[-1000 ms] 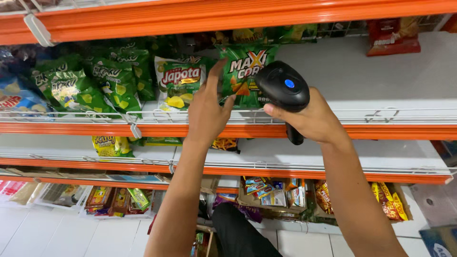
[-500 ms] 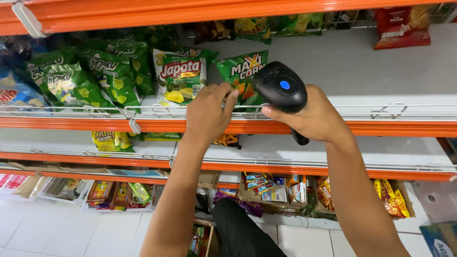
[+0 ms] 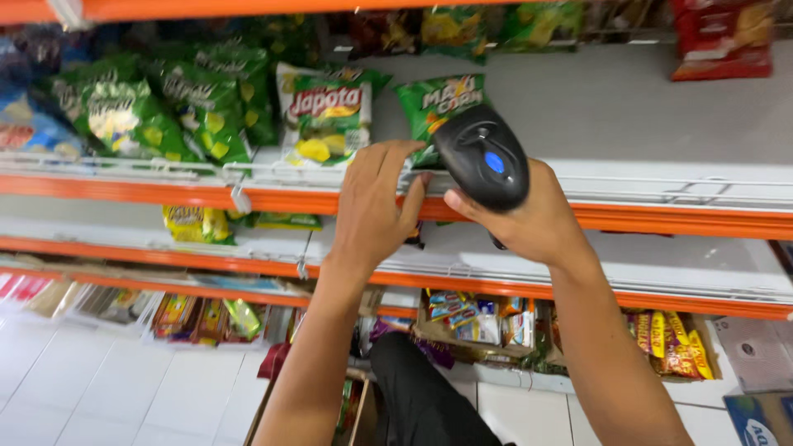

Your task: The person uses a handheld scanner to scan barcodes on various snack packages, moving them between a cardboard box and store shelves while sitting on the floor.

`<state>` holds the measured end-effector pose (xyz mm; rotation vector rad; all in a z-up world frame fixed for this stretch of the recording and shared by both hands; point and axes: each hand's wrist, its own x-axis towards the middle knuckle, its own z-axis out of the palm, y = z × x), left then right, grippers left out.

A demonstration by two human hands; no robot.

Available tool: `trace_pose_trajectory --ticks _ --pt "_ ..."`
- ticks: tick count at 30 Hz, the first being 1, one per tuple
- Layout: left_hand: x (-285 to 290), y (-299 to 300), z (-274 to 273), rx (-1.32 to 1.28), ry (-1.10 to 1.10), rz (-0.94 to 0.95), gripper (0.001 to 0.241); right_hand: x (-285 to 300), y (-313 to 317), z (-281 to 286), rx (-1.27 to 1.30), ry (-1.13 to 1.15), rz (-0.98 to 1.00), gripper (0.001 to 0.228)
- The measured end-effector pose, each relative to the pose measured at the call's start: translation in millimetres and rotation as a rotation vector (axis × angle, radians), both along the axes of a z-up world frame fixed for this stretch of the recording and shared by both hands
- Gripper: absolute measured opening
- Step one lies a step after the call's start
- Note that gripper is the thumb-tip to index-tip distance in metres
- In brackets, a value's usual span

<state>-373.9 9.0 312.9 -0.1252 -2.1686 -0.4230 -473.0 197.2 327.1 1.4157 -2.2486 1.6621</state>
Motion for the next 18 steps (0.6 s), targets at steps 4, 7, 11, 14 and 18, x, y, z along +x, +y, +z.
trace_pose_trajectory --ticks 4,7,11,14,18 --pt "57.9 6.1 -30.4 0.142 0.111 -0.021 0.036 43.3 -15.8 -28.7 -0.148 -0.195 0.141 0.033" --pt "107.9 1.6 -69.3 0.248 0.089 0.046 0.036 75.4 -43.4 -59.1 -0.225 -0.179 0.379 0.050" --pt "168.8 -12.7 -147.4 0.478 0.047 0.270 0.037 116.3 -101.7 -155.3 -0.049 -0.423 0.604 0.044" --pt "220.1 -23.3 -228.7 0.671 -0.001 0.435 0.033 157.2 -140.5 -249.3 0.219 -0.492 0.648 0.040" --pt "286.3 -19.5 -355.6 0.935 -0.057 0.629 0.030 209.2 -176.0 -365.5 0.279 -0.780 0.757 0.047"
